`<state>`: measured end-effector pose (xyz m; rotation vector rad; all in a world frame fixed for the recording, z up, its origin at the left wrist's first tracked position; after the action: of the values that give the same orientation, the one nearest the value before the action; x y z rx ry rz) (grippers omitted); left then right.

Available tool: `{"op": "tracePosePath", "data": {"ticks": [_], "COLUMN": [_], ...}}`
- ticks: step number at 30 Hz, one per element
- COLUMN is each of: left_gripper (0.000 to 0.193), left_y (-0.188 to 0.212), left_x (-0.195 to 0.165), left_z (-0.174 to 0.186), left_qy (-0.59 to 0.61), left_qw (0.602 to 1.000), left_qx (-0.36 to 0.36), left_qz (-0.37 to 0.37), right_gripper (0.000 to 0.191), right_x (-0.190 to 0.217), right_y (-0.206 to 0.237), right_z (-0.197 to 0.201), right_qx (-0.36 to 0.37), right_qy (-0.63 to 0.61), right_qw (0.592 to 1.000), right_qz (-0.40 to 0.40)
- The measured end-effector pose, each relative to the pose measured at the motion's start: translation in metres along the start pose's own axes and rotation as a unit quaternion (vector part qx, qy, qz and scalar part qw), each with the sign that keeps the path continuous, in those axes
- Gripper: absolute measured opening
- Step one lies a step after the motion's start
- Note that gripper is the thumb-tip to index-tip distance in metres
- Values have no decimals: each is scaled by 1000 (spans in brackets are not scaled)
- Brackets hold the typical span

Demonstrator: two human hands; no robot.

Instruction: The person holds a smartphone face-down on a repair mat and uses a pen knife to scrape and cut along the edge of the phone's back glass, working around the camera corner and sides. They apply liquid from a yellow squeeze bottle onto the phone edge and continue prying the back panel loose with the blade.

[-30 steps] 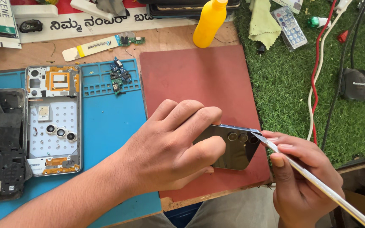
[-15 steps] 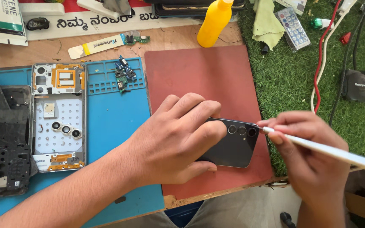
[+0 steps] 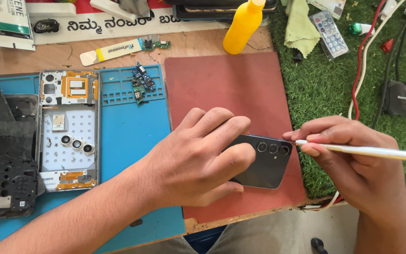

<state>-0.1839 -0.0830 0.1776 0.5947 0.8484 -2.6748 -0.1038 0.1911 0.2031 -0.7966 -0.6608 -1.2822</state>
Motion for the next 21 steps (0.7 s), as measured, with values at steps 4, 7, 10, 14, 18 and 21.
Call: {"op": "tracePosePath", "data": {"ticks": [4,7,10,14,18,21], "left_gripper": [67,54,36,29,31,32], "left_y": [3,4,6,7,9,7], "left_x": [1,1,1,2,2,3], "left_z": [-1,-2,-3,-4,-4,-4], "left_qy": [-1,-17,-47,-51,-46,-47], "left_qw": [1000,999,996,995,996,995], "left_qx": [-17,-30,-51,-58,-58,-58], "left_qz": [-16,-31,-48,-59,-56,-60], "right_gripper": [11,11,13,19,23,25], "right_x": [0,4,12,19,19,18], "right_y": [0,1,6,7,6,4], "right_z": [-1,-2,-7,-14,-21,-26], "right_qx": [6,-7,-23,-41,-54,-62], "right_qy": [-26,-21,-10,59,60,64], "right_qw": [999,999,997,989,984,980], "right_qz": [30,39,75,130,157,180]}}
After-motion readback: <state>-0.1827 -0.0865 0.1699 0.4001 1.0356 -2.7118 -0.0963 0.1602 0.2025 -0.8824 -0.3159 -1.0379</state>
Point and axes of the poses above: each hand's wrist, its own y-axis away from the middle knuckle, its own z-axis out of the back of the hand, x = y × z, the point moved 1 cm from there along -y, towards the middle knuckle, and after that the axes turned 1 degree about -y, right-handed, at the moved point
